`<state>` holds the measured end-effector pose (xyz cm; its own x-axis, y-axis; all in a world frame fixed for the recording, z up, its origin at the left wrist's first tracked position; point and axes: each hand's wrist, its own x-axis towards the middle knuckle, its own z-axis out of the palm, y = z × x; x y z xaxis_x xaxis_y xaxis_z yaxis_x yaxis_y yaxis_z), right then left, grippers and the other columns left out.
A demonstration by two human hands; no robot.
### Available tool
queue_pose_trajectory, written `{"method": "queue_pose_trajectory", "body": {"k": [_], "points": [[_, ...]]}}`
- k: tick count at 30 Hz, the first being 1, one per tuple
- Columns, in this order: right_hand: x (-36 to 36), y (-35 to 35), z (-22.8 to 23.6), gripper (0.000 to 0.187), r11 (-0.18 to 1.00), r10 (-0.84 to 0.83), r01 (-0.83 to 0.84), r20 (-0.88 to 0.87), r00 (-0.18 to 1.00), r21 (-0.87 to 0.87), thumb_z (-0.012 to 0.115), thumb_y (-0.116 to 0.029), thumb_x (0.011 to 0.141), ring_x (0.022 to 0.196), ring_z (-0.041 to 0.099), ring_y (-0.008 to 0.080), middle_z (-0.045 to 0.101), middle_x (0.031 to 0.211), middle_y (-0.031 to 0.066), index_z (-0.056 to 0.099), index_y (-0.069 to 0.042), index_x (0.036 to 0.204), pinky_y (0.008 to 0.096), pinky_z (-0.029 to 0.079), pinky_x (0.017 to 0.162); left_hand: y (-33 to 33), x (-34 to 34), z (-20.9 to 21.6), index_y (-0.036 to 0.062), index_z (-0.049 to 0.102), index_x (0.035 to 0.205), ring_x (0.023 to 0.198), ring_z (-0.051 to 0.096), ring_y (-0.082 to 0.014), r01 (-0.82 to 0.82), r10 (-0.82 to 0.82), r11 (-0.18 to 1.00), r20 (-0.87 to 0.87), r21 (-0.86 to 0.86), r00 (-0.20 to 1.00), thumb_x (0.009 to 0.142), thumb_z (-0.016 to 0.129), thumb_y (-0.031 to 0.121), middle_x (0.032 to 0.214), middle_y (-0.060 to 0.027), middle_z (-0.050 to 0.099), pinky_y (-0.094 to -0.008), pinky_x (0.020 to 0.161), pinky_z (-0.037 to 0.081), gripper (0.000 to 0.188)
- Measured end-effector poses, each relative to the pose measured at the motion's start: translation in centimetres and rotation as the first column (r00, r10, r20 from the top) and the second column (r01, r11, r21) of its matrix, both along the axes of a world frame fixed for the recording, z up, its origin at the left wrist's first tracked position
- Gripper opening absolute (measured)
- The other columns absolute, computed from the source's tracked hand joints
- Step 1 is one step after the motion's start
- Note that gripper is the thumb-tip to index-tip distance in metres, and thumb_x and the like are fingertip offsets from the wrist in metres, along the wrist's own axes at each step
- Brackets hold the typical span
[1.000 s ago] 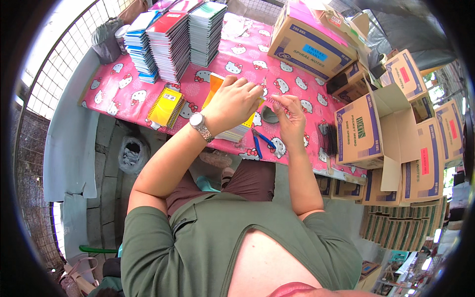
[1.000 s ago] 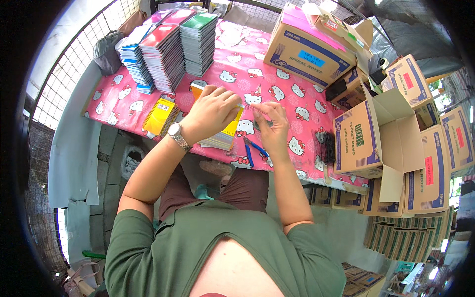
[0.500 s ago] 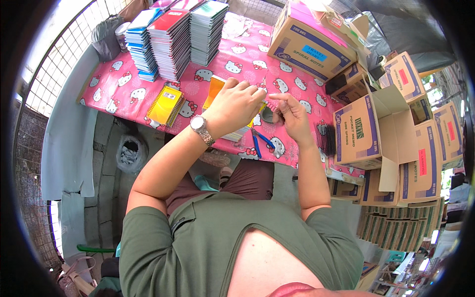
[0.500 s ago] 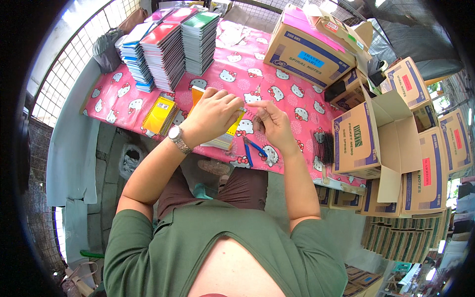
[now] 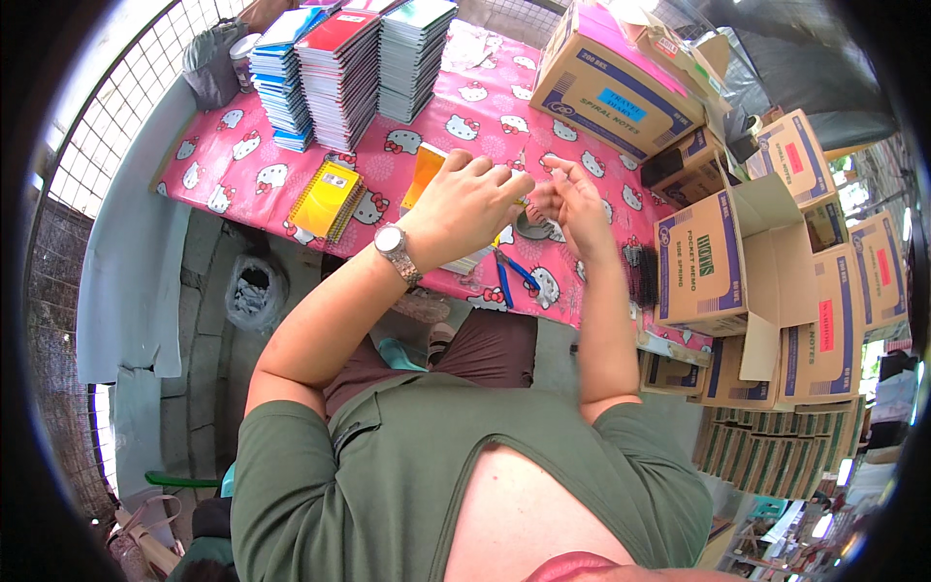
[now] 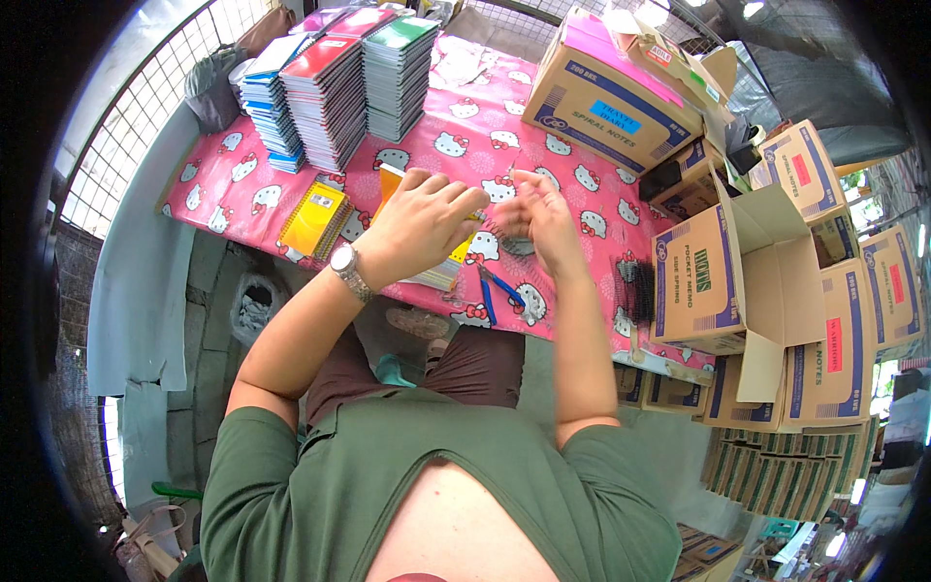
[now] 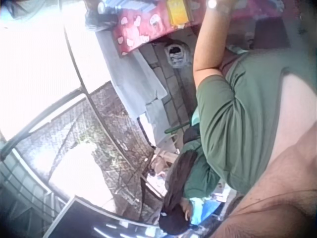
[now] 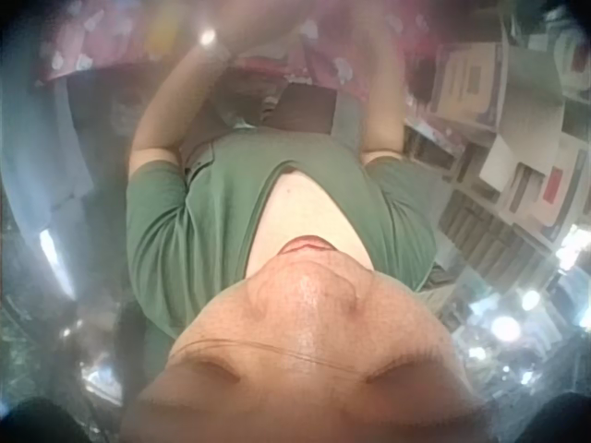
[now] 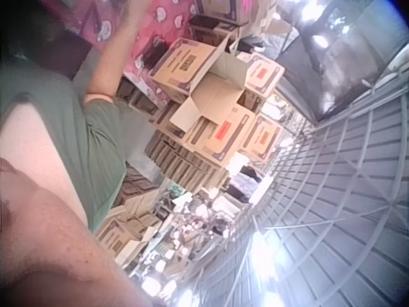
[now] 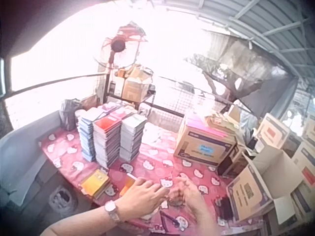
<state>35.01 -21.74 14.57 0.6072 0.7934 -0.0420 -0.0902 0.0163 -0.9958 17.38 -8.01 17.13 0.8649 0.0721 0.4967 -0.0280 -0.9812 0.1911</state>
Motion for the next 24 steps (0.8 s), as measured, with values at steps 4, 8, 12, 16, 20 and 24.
{"method": "queue_pose_trajectory", "body": {"k": [4, 8, 12, 16, 20, 24], "points": [[7.3, 0.9, -17.2, 0.063, 0.573, 0.085, 0.635, 0.809, 0.582, -0.518, 0.053, -0.054, 0.094, 0.121, 0.053, 0.0413, 0.060, 0.121, 0.0263, 0.058, 0.000, 0.125, 0.0584, 0.040, 0.102, 0.2, 1.2, -0.4, 0.0121, 0.057, 0.109, 0.105, 0.060, -0.0243, 0.061, -0.061, 0.998, -0.014, -0.023, 0.998, 0.093, 0.062, 0.030, 0.102, -0.0045, 0.064, -0.0457, 0.101, 0.038, 0.024], [6.2, 0.8, -19.3, 0.069, 0.452, 0.285, 0.604, 0.748, 0.599, -0.656, 0.062, -0.057, 0.086, 0.127, 0.051, 0.0416, 0.056, 0.134, 0.0264, 0.057, -0.005, 0.130, 0.0533, 0.037, 0.110, 0.4, 0.3, -1.0, 0.0132, 0.059, 0.107, 0.116, 0.055, -0.0255, -0.120, 0.105, 0.991, 0.207, 0.061, 0.973, 0.092, 0.065, 0.035, 0.108, -0.0046, 0.061, -0.0505, 0.105, 0.036, 0.027], [6.5, 1.7, -5.1, 0.048, 0.972, 0.231, -0.232, 0.026, 0.973, 0.047, 0.065, -0.028, 0.089, 0.118, 0.059, 0.0316, 0.062, 0.129, 0.0187, 0.057, -0.004, 0.130, 0.0402, 0.044, 0.104, 1.9, -0.5, -1.6, 0.0138, 0.061, 0.105, 0.115, 0.052, -0.0269, -0.151, 0.150, 0.989, 0.112, -0.001, 0.982, 0.089, 0.069, 0.038, 0.108, -0.0044, 0.058, -0.0505, 0.099, 0.038, 0.030], [3.1, -0.5, 3.9, 0.050, 0.773, 0.630, -0.635, 0.115, 0.768, 0.010, 0.061, -0.021, 0.088, 0.125, 0.057, 0.0328, 0.060, 0.132, 0.0204, 0.056, -0.004, 0.135, 0.0446, 0.043, 0.107, 1.5, -0.5, -1.1, 0.0134, 0.060, 0.105, 0.107, 0.053, -0.0273, -0.053, 0.055, 0.996, 0.040, -0.069, 0.998, 0.085, 0.073, 0.037, 0.104, -0.0045, 0.056, -0.0468, 0.090, 0.040, 0.034], [2.1, -1.3, 5.6, 0.055, 0.623, 0.732, -0.659, -0.018, 0.681, 0.421, 0.062, -0.027, 0.086, 0.125, 0.056, 0.0324, 0.057, 0.135, 0.0196, 0.056, -0.003, 0.135, 0.0462, 0.041, 0.108, 1.6, -0.3, -0.6, 0.0128, 0.060, 0.105, 0.107, 0.053, -0.0275, -0.020, 0.022, 0.993, 0.023, -0.118, 0.999, 0.081, 0.077, 0.035, 0.104, -0.0049, 0.056, -0.0448, 0.089, 0.042, 0.036], [2.1, -0.6, 5.8, 0.066, 0.766, 0.641, -0.472, 0.454, 0.619, -0.437, 0.068, -0.031, 0.077, 0.122, 0.055, 0.0221, 0.058, 0.134, 0.0118, 0.056, -0.002, 0.135, 0.0364, 0.039, 0.108, 1.9, -0.4, -0.5, 0.0123, 0.060, 0.104, 0.107, 0.053, -0.0278, 0.013, -0.007, 0.988, 0.042, -0.153, 0.999, 0.079, 0.078, 0.033, 0.103, -0.0057, 0.056, -0.0437, 0.089, 0.043, 0.038]]}}
